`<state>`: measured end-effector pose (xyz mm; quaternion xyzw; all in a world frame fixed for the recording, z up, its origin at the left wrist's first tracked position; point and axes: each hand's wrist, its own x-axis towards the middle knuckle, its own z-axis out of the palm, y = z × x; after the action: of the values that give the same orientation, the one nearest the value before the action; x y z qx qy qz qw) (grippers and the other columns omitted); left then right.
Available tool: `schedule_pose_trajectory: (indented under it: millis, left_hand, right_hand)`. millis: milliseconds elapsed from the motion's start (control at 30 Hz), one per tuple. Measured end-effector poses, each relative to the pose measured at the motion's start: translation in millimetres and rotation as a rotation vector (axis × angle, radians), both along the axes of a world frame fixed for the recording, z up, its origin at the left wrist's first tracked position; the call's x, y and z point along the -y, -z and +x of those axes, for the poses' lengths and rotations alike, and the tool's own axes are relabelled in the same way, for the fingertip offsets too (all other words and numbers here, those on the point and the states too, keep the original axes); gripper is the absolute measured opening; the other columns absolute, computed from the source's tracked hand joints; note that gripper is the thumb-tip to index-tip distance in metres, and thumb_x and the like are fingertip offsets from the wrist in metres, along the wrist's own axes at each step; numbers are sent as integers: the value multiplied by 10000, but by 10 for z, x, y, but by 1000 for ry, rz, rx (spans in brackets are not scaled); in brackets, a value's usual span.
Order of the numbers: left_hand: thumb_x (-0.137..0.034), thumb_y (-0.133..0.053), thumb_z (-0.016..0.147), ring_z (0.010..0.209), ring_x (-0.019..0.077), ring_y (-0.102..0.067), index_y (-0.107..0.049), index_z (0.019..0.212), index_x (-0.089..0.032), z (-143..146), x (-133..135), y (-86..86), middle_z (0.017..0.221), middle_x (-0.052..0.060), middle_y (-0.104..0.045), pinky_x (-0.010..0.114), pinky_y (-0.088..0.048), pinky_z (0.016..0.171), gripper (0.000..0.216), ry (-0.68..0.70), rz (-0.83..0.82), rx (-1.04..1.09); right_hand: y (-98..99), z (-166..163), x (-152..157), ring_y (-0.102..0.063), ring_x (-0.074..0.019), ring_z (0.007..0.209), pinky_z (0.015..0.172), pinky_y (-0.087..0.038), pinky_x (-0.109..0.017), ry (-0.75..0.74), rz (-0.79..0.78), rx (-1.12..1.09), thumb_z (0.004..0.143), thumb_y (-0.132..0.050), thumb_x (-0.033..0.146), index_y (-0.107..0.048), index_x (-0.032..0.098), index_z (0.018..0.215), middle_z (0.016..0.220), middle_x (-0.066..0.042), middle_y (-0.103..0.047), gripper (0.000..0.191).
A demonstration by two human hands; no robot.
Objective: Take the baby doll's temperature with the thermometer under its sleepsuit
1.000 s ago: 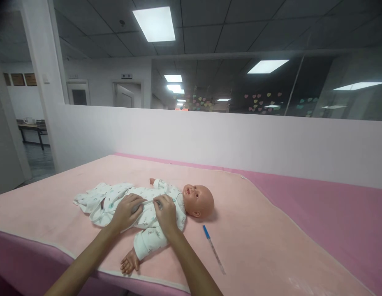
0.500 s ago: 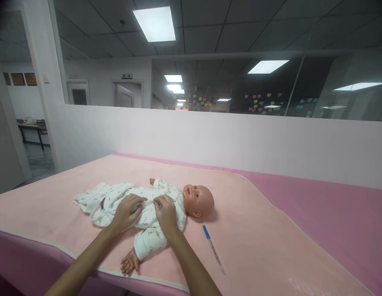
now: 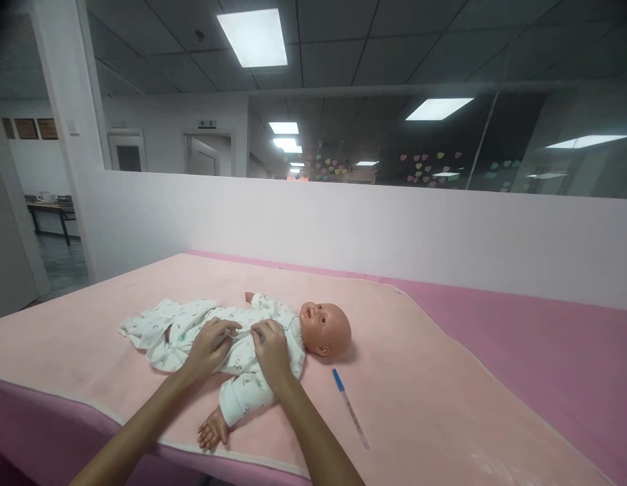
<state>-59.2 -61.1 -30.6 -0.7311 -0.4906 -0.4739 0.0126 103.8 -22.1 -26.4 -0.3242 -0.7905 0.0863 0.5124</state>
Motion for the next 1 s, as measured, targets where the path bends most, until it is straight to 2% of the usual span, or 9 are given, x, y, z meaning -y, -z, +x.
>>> schedule_pose_trajectory:
  millis: [233, 433, 633, 867, 1000]
  left_hand:
    - [-67, -425, 692, 780, 184, -487, -571, 914, -223, 25, 42, -31, 795, 5, -594, 326, -374, 726, 309, 22, 6, -96]
    - [-139, -438, 773, 790, 188, -502, -556, 894, -204, 41, 21, 5, 860, 28, -614, 334, -379, 720, 180, -22, 75, -172]
    - [-155, -365, 845, 782, 188, -503, -520, 920, -188, 40, -28, 45, 871, 46, -607, 343, -369, 712, 175, -41, 94, -227]
    - [-164, -347, 859, 788, 194, -503, -507, 905, -187, 65, -17, 30, 848, 43, -589, 352, -369, 724, 168, -68, 40, -196]
    - [-160, -354, 852, 810, 199, -500, -515, 965, -191, 80, -9, 26, 852, 42, -586, 358, -370, 740, 198, -67, 32, -177]
  right_hand:
    - [5, -6, -1, -533, -168, 791, 743, -412, -295, 15, 8, 11, 801, -500, 131, -606, 209, 779, 793, -16, -596, 134]
    - [1, -3, -8, -534, -164, 788, 739, -413, -288, 27, 27, 24, 809, -484, 144, -601, 204, 776, 787, -19, -596, 136]
    - [-3, -3, -1, -537, -165, 782, 730, -416, -286, 46, 36, 41, 813, -474, 148, -599, 207, 776, 785, -20, -595, 143]
    - [-2, 0, -2, -535, -166, 790, 740, -419, -296, 38, 49, 35, 819, -472, 150, -599, 208, 787, 792, -22, -595, 143]
    - [-8, 1, 6, -532, -170, 803, 746, -412, -295, 45, 30, 51, 817, -475, 138, -595, 208, 789, 805, -21, -593, 142]
